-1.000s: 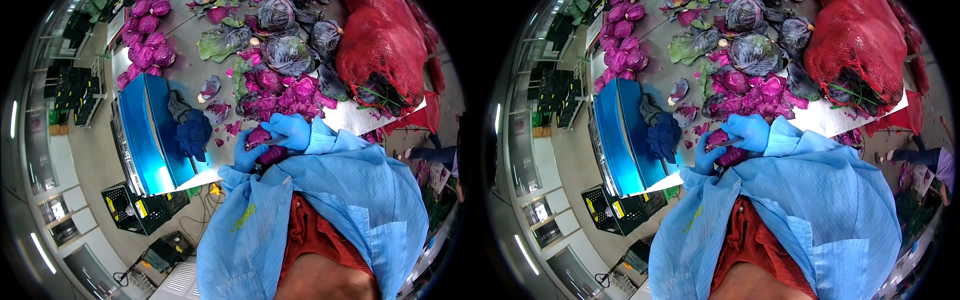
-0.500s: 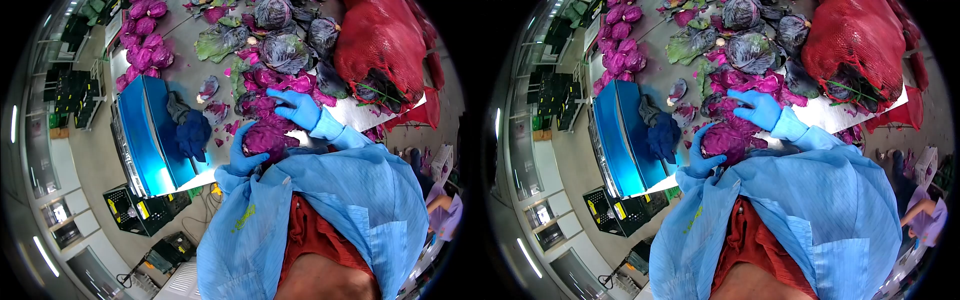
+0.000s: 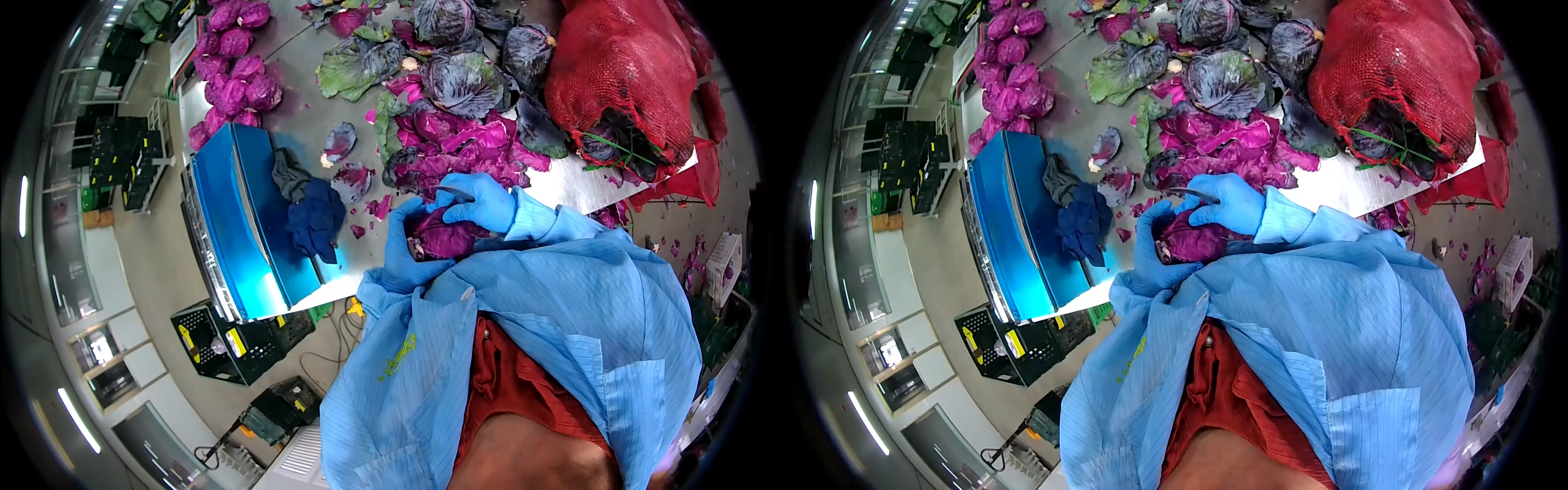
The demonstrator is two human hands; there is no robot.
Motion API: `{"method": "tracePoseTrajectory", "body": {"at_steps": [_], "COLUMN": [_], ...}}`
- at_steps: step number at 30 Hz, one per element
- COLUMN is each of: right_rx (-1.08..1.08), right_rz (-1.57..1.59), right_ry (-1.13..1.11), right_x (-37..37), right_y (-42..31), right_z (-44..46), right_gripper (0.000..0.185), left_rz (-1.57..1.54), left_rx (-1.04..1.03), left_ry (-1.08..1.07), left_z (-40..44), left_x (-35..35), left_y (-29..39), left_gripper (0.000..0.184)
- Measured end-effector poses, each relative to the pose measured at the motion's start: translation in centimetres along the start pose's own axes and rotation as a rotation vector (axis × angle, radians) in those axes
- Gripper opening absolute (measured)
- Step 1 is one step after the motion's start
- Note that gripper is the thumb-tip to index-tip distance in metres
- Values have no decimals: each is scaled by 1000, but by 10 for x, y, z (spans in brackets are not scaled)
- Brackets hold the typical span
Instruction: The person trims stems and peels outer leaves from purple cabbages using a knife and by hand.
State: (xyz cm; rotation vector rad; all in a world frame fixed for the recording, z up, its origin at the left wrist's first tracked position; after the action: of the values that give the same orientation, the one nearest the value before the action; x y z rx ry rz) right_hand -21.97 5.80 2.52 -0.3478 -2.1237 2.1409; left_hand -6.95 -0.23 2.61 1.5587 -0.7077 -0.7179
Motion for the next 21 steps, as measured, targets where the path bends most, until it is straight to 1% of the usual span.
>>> {"method": "tracePoseTrajectory", "body": {"at_steps": [2,4,5,7,11,14,18,19,20,21], "right_rx": [110,235,239,244,290,315,333,285,316,347], "right_rz": [-139,-318,-383,-511,-377,-434,-467,-476,-387,-300], "right_ry": [33,54,39,11,-76,-103,-101,-132,-106,-82], "right_x": [1,0,-1,-3,5,7,9,10,18,29], "right_y": [-9,-19,-20,-22,-29,-41,-48,-50,-62,-83], "right_z": [-5,-13,-15,-20,-26,-30,-38,-38,-41,-42], "right_gripper": [20,19,18,17,20,22,23,19,17,16], "left_rz": [-38,135,223,263,295,304,334,336,337,338], "left_rx": [26,-85,-142,-142,-179,-268,-331,-331,-332,-288], "left_ry": [6,-47,-74,-44,-31,-49,-53,-45,-37,-3], "left_z": [0,3,3,-1,-2,-2,0,0,0,0], "left_x": [-2,3,4,4,-4,-9,-15,-15,-14,-6], "left_y": [1,-1,-2,0,10,19,31,31,31,24], "left_gripper": [98,94,93,88,84,83,80,80,80,81]}}
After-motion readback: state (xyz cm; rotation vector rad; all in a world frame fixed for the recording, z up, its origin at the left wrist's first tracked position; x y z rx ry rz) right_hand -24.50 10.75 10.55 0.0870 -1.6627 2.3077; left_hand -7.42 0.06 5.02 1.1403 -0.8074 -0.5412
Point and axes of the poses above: each hand's wrist, its own z-axis towards the middle knuckle, its own x-axis out of the back of the hand, y = z × x, the point moved 6 cm from there along z, towards the middle knuckle, and after that the axes turned 6 degrees about y, right-handed, at the moved point
